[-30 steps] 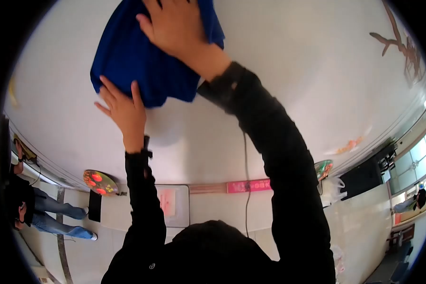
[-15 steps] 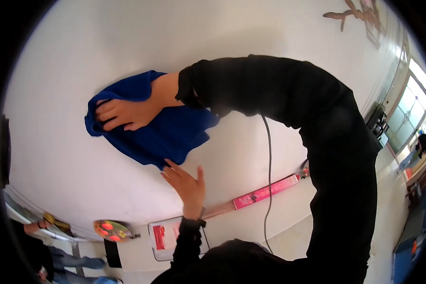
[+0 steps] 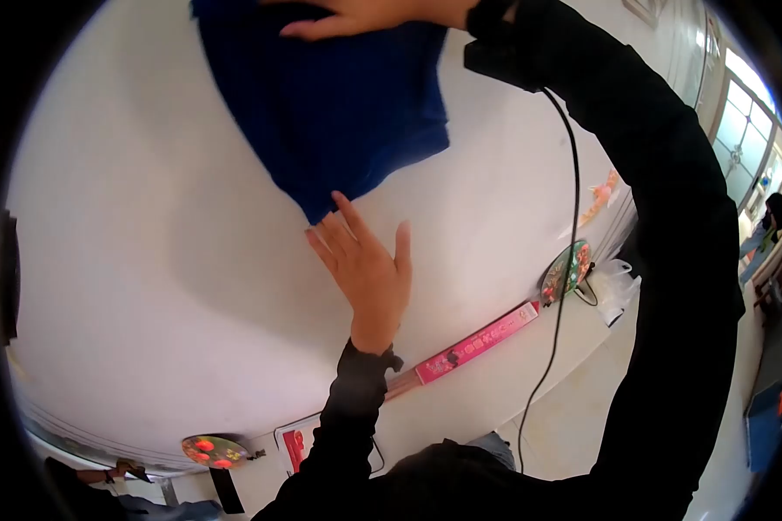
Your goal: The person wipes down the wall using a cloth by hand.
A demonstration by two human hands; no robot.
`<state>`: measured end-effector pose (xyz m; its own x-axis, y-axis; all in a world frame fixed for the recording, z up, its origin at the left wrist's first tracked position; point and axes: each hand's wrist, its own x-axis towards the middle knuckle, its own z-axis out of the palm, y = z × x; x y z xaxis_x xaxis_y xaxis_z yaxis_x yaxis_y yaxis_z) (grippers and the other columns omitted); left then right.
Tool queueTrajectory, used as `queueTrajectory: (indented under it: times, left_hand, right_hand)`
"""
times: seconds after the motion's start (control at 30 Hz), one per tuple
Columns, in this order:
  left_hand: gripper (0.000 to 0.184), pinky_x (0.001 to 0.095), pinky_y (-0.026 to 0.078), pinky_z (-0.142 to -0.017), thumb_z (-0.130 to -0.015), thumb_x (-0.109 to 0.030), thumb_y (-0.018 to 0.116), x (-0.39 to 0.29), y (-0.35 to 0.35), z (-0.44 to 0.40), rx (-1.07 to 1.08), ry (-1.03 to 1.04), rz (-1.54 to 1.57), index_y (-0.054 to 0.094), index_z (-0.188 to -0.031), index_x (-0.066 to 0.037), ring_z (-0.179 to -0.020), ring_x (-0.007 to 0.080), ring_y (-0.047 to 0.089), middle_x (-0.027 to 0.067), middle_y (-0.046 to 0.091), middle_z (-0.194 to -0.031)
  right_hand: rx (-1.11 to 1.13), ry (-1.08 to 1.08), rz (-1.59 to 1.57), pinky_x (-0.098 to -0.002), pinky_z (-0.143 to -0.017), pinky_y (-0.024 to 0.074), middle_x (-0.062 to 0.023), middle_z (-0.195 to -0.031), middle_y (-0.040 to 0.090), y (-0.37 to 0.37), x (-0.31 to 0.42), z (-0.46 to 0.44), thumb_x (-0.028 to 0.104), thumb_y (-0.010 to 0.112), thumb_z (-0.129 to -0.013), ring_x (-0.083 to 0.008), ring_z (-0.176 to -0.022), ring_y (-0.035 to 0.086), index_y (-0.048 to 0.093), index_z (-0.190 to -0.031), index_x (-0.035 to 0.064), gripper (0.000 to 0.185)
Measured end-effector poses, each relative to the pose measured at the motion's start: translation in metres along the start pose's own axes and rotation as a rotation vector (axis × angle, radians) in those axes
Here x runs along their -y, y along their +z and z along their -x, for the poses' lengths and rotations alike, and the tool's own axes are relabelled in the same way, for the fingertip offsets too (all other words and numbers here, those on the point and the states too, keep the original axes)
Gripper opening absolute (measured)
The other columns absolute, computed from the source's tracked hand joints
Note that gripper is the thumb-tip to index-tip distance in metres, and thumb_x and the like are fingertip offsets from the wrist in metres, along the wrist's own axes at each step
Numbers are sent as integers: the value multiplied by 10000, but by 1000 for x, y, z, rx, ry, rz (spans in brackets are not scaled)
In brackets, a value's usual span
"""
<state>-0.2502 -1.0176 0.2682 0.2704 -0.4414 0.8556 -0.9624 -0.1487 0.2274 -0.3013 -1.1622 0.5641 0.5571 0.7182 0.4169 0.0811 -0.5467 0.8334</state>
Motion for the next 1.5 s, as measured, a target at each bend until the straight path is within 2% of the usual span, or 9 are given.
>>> queueTrajectory:
  times: [0.3,0.37,0.57,0.73,0.9,1.1,1.3,1.43,1.5]
  left_hand:
    - [723,531,202,-1091,-864,-384,569,-126,111,-27,48,172,38,329,-1379,64,-1159,342,425,188,468,-1182]
    - [715,533,211,-1087,-859,-379,575,-149,130,-22,-16,248,74,343,-1372,62,-1137,337,441,182,493,-1159]
    - [683,544,228,-1082,-868,-353,557,-174,173,26,158,289,135,346,-1373,55,-1131,342,448,168,498,-1153]
    - [652,545,209,-1093,-877,-311,548,-143,199,125,379,310,110,340,-1383,44,-1178,361,438,184,485,-1221]
    - [574,493,210,-1107,-852,-257,548,-103,191,242,695,249,53,434,-1282,106,-1279,346,368,228,435,-1347]
    - [394,525,297,-1040,-795,-164,578,-61,176,362,842,-20,50,551,-1090,96,-1070,361,495,220,546,-1048]
    - [433,555,303,-1037,-808,-68,539,6,131,540,855,-252,361,473,-1218,54,-980,377,506,223,520,-1010]
    - [526,440,403,-778,-827,-81,571,1,129,628,1194,-377,180,497,-1339,-177,-855,338,492,172,502,-908]
    - [474,391,401,-775,-859,-104,566,39,116,664,1043,-169,115,526,-1319,-210,-851,277,484,129,505,-923]
  right_hand:
    - [19,433,461,-457,-1081,291,-283,-1193,522,-72,-17,225,278,602,-848,-410,-1180,458,540,-1134,-75,459]
    - [-182,1427,1,-410,-1036,355,-252,-1193,551,-89,16,232,218,603,-870,-361,-1127,519,520,-1169,-67,422]
    - [-99,928,360,-509,-1090,234,-237,-1348,430,-49,60,424,257,515,-917,-408,-1282,367,445,-1292,-15,469]
    - [-9,1019,352,-602,-1056,214,-354,-1175,451,7,185,503,265,565,-845,-570,-1173,355,477,-1113,-106,466]
    - [431,1250,77,-649,-1028,238,-296,-676,569,56,349,525,325,627,-684,-472,-778,557,629,-628,-55,384]
    - [306,1157,-326,-580,-1038,268,-215,-1252,500,92,513,470,171,645,-729,-395,-1206,435,506,-1201,-15,527]
    - [348,1584,-320,-551,-1056,259,-239,-1250,505,66,759,385,36,569,-836,-422,-1192,443,482,-1223,-55,407]
    - [754,1810,-500,-477,-1080,266,-254,-1241,509,24,863,397,199,618,-863,-404,-1192,450,495,-1187,-83,447]
    - [904,1768,-342,-483,-1067,283,-305,-1249,478,45,949,372,299,594,-866,-472,-1193,417,484,-1174,-116,528]
